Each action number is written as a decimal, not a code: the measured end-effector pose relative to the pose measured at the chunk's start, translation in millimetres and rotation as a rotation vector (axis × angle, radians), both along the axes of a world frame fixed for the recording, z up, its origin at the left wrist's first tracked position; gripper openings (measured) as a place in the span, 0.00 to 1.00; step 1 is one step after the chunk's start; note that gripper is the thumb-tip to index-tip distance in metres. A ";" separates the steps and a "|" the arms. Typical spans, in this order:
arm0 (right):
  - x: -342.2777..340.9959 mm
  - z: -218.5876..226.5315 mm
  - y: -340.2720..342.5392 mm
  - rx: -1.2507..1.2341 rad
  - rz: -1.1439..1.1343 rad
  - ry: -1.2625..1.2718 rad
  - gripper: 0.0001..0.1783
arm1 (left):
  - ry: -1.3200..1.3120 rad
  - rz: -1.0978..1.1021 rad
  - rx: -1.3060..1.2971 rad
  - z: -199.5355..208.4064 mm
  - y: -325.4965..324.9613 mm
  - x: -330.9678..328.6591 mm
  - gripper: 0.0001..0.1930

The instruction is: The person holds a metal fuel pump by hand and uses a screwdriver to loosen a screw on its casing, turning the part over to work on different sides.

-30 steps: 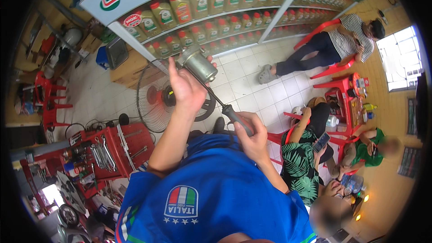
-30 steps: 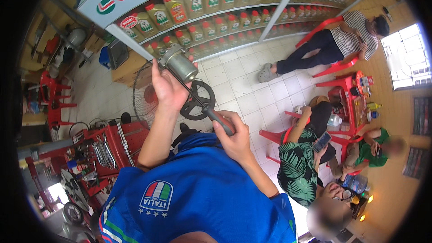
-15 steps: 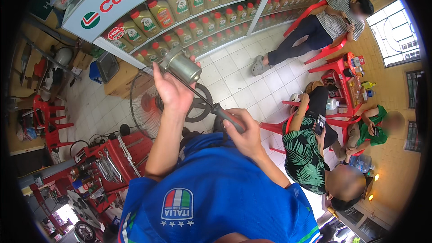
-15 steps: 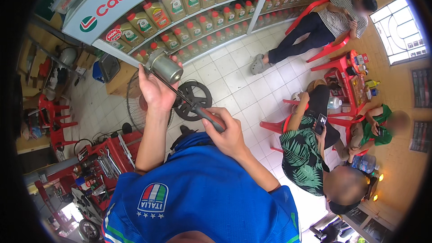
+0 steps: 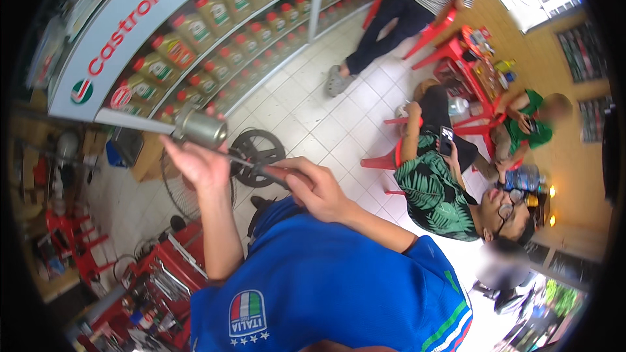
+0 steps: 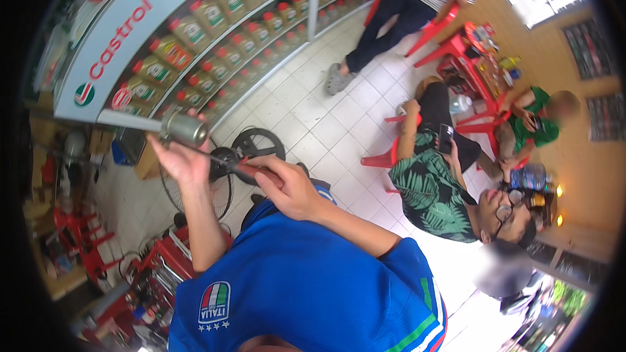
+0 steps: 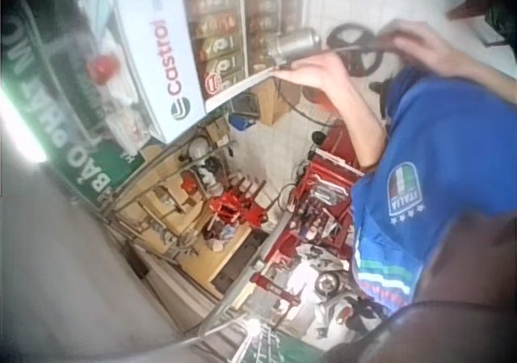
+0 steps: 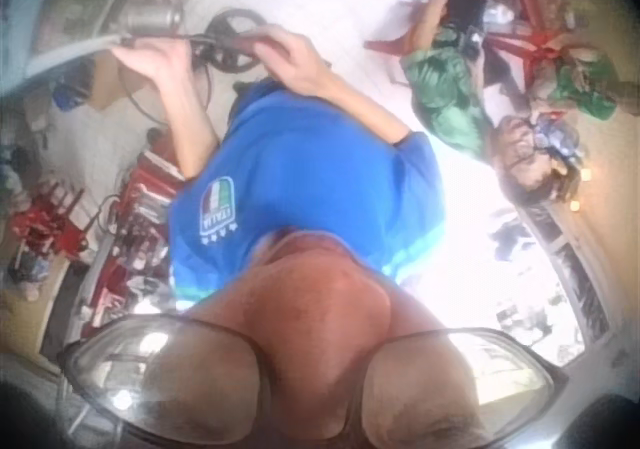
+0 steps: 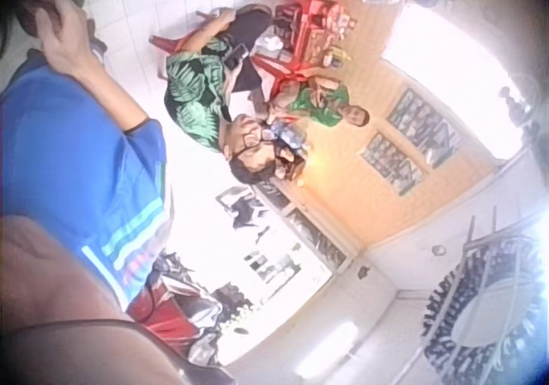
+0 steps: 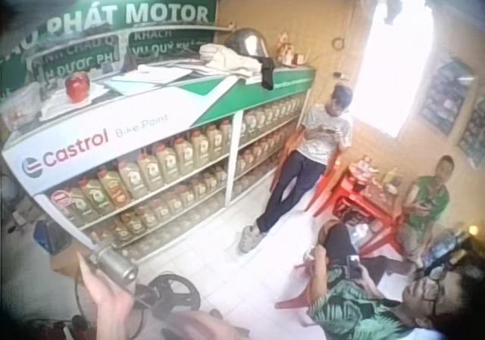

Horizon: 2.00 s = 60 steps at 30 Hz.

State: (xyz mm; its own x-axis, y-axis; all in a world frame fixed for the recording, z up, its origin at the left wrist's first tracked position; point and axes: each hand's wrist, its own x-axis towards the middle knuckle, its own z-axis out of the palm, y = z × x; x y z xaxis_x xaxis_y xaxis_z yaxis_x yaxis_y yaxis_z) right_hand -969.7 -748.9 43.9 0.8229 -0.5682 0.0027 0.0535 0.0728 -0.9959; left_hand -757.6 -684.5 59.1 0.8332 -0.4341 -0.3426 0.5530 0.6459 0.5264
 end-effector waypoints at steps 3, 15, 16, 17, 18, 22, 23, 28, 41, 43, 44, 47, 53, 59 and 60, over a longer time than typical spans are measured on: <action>-0.7 -3.7 -1.6 0.495 0.045 -0.055 0.20 | 0.002 -0.017 -0.029 -11.8 0.8 5.7 0.32; 12.5 -22.4 -9.2 -0.475 -0.174 -0.042 0.30 | 0.035 -0.062 -0.046 -14.0 -4.9 7.7 0.31; 12.6 -24.0 -10.4 -0.379 -0.131 -0.063 0.30 | 0.033 -0.091 -0.064 -13.7 -2.2 7.3 0.31; 9.3 -21.7 -4.2 -0.040 -0.081 -0.073 0.29 | 0.024 -0.070 -0.062 -16.0 -2.6 8.2 0.32; 6.8 -17.7 -2.2 0.297 -0.022 -0.073 0.28 | 0.016 -0.043 -0.061 -17.7 -2.1 8.6 0.32; 11.0 -2.8 4.3 0.149 -0.026 0.191 0.27 | 0.012 -0.037 -0.087 -16.8 2.8 12.7 0.32; 12.9 -7.5 4.9 -0.063 -0.092 0.113 0.26 | 0.014 -0.020 -0.051 -10.1 1.0 11.8 0.32; 13.8 -23.6 6.4 0.011 -0.038 -0.046 0.25 | 0.010 0.004 -0.082 -12.8 7.3 15.0 0.31; 11.2 -2.9 11.9 0.278 -0.001 0.153 0.24 | -0.023 -0.054 -0.065 -7.6 16.5 11.8 0.32; 11.6 -3.1 16.6 0.153 -0.056 0.114 0.22 | 0.000 -0.028 -0.098 -8.8 13.5 11.4 0.32; 11.9 -9.7 16.5 0.009 -0.104 0.028 0.22 | 0.014 -0.015 -0.114 -9.1 12.6 10.7 0.32; 7.0 -21.9 14.4 -0.064 -0.113 -0.042 0.21 | 0.046 -0.022 -0.097 -4.6 10.0 5.6 0.31; -4.8 -3.1 7.5 0.169 0.040 0.168 0.26 | -0.002 -0.047 -0.104 -5.6 9.8 3.6 0.30; -2.2 -17.3 10.5 0.100 -0.066 -0.153 0.26 | 0.035 -0.046 -0.114 -4.4 4.0 -1.5 0.30; -3.9 -13.5 7.5 0.249 0.001 -0.180 0.25 | 0.021 -0.044 -0.113 -5.1 4.1 -0.9 0.30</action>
State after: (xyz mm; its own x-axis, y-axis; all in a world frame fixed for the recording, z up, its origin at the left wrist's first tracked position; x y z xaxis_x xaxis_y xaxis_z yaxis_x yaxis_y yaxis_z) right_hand -973.7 -741.4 30.4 0.8225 -0.5688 0.0089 0.2270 0.3138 -0.9220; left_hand -758.4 -680.4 54.0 0.8056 -0.5069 -0.3067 0.5922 0.6752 0.4397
